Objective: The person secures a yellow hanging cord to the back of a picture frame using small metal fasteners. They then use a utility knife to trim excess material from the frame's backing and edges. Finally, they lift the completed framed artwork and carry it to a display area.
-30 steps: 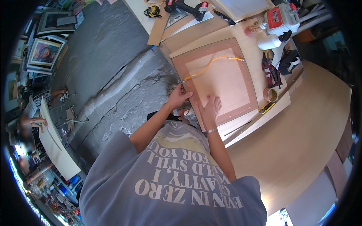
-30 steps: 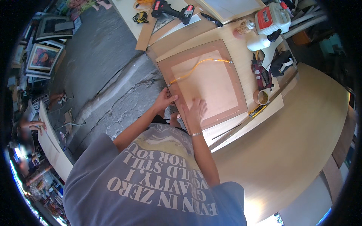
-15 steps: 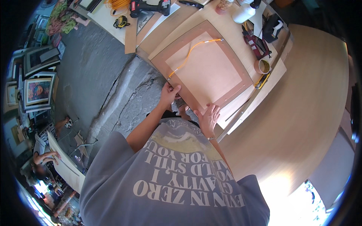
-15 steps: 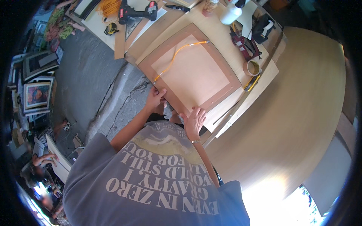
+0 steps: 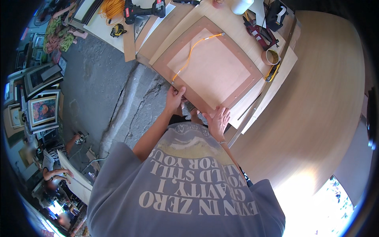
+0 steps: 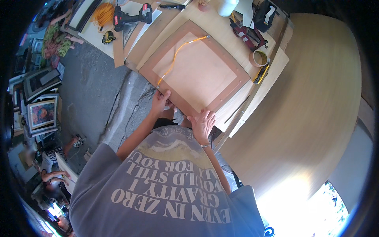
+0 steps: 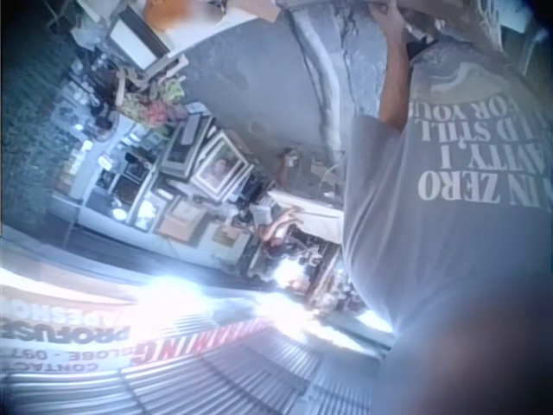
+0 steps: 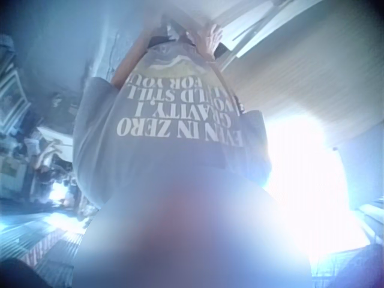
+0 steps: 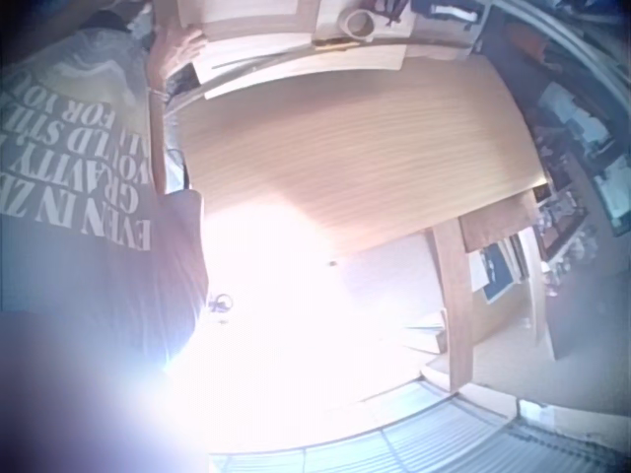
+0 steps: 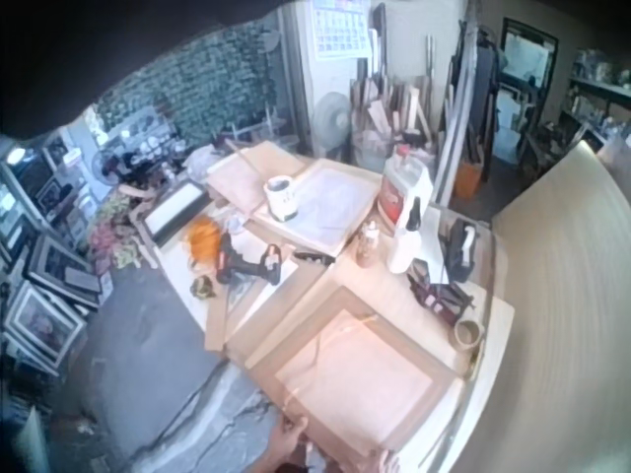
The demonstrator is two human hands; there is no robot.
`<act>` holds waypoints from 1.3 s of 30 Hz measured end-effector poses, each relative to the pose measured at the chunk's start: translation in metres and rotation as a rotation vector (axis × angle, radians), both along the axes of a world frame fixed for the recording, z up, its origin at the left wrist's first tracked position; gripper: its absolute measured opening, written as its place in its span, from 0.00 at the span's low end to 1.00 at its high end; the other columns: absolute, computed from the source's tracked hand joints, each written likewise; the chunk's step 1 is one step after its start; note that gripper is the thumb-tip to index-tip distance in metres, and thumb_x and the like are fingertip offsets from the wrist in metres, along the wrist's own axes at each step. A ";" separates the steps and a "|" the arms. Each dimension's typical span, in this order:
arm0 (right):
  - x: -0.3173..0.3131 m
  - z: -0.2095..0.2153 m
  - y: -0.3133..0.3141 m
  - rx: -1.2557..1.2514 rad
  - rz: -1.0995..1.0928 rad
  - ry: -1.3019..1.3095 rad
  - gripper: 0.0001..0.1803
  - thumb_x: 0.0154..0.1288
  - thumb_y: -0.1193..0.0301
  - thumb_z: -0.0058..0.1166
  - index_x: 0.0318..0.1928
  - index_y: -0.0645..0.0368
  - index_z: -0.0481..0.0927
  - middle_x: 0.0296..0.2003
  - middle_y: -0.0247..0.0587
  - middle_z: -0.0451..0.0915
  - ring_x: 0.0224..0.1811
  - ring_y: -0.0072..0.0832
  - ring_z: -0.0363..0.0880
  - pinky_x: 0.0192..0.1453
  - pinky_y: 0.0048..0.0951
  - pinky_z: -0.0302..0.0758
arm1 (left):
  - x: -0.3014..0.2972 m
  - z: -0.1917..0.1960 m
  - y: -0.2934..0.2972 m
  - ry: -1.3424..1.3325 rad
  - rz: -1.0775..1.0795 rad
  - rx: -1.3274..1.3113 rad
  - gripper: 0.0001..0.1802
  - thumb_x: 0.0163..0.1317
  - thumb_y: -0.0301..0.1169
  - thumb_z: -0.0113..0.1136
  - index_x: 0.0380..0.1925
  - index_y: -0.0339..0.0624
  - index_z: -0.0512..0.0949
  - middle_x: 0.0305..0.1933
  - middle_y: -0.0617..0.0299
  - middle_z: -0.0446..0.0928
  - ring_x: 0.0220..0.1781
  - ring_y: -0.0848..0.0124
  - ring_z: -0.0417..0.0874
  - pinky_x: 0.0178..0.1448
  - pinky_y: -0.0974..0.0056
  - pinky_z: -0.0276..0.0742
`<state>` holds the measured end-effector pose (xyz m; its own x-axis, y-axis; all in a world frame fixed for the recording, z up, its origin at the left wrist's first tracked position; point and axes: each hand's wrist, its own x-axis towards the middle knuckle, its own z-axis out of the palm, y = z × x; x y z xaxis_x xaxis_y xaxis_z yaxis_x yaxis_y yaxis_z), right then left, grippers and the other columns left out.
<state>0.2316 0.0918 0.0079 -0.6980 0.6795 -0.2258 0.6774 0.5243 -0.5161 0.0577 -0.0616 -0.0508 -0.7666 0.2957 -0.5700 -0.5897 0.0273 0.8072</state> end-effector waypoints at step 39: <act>-0.170 -0.031 0.228 0.431 0.242 -0.051 0.32 0.71 0.42 0.51 0.55 0.60 0.78 0.53 0.51 0.79 0.59 0.48 0.77 0.62 0.54 0.70 | 0.046 0.037 0.006 -0.242 -0.346 0.019 0.20 0.70 0.34 0.65 0.56 0.39 0.73 0.48 0.56 0.81 0.52 0.67 0.85 0.46 0.66 0.85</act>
<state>0.0621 0.3203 -0.0228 -0.8428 0.5383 0.0019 0.5285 0.8281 -0.1869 0.1036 -0.0556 -0.0137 -0.4652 0.5239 -0.7135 -0.7209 0.2435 0.6489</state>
